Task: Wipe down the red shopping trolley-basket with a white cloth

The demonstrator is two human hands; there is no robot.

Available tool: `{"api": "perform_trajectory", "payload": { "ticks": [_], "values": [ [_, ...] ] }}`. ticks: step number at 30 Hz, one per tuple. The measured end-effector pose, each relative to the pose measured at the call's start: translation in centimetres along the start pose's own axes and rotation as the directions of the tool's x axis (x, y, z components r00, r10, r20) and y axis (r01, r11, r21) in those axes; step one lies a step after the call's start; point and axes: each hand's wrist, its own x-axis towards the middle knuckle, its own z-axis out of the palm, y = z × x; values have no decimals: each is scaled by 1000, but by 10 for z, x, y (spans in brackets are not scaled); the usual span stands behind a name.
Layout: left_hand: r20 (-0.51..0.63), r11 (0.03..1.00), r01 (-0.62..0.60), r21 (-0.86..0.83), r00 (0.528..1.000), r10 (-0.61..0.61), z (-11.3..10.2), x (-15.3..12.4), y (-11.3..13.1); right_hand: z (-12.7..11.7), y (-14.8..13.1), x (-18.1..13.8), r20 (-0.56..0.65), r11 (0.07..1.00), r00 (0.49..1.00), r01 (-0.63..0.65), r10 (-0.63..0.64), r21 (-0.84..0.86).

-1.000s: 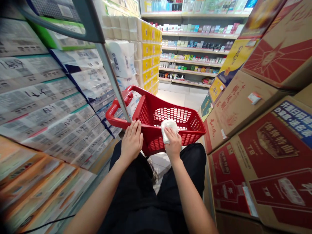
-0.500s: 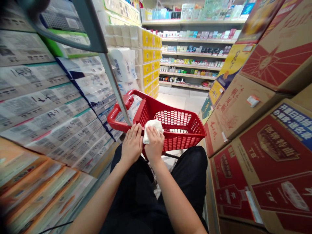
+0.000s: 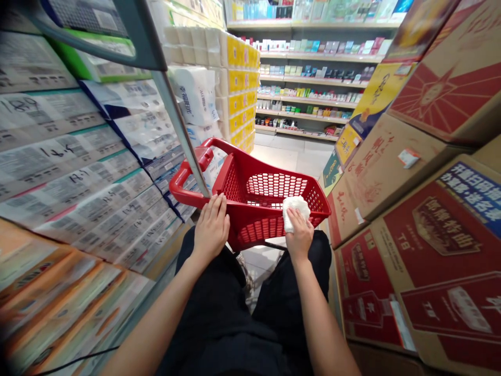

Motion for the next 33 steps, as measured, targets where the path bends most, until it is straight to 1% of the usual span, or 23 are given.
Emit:
{"api": "perform_trajectory", "payload": {
  "ticks": [1, 2, 4, 5, 7, 8, 10, 11, 12, 14, 16, 20, 22, 23, 25, 27, 28, 29, 31, 33],
  "values": [
    [-5, 1000, -1, 0, 1000, 1, 0, 0, 0, 0, -5, 1, -4, 999, 999, -33, 33, -6],
    [-9, 1000, -1, 0, 1000, 1, 1, 0, 0, 2, -15, 3, -5, 998, 998, -63, 63, -4],
    [-19, 1000, -4, 3, 1000, 4, 1, 0, 0, 8, -50, 5, 17, 997, 997, -76, 76, 31],
    [-22, 1000, -4, 6, 1000, 4, 1, 0, 0, 11, -72, 7, 46, 996, 998, -50, 47, 69],
    [-17, 1000, -12, 16, 1000, 13, 1, 0, -2, 18, -118, 8, 120, 983, 988, 79, -100, 168],
    [-9, 1000, -19, 22, 1000, 19, 0, 0, -2, 20, -138, 8, 128, 969, 979, 129, -158, 210],
    [11, 999, -35, 31, 999, 35, -1, 0, -3, 22, -164, 7, 128, 950, 969, 171, -210, 262],
    [15, 999, -39, 35, 999, 39, -1, 0, -4, 22, -168, 6, 128, 943, 967, 179, -222, 281],
    [15, 999, -39, 38, 999, 38, -1, 0, -4, 21, -166, 5, 130, 938, 964, 185, -230, 292],
    [7, 999, -27, 42, 1000, 27, -1, 0, -3, 20, -147, 3, 140, 938, 961, 193, -240, 286],
    [2, 999, -17, 41, 1000, 17, 0, 0, -2, 17, -114, 0, 133, 954, 967, 183, -219, 239],
    [1, 1000, -3, 28, 1000, 3, 0, 0, 0, 6, -39, -5, 62, 990, 994, 85, -92, 109],
    [0, 1000, 1, 16, 1000, -1, 0, 0, 0, 0, -15, -3, 26, 997, 999, 27, -29, 68],
    [0, 1000, 1, 11, 1000, -1, 0, 0, 0, -2, -9, -2, 13, 998, 1000, -6, 5, 55],
    [-1, 1000, 1, 8, 1000, -1, 1, 0, 1, -3, -14, 4, 0, 996, 997, -80, 80, 34],
    [-3, 1000, 3, 16, 1000, -3, 1, 1, 1, 2, -40, 12, 23, 992, 992, -122, 121, 39],
    [-4, 1000, 4, 23, 1000, -4, 1, 1, 1, 5, -59, 15, 52, 992, 993, -111, 108, 58],
    [-6, 999, 7, 31, 1000, -7, 2, 0, 0, 10, -80, 17, 87, 993, 994, -80, 72, 92],
    [-2, 999, 0, 43, 1000, 0, 2, 0, -1, 19, -123, 19, 140, 983, 987, 55, -80, 178],
    [10, 999, -21, 49, 1000, 21, 1, 0, -2, 25, -154, 17, 124, 964, 976, 149, -180, 220]
  ]
}}
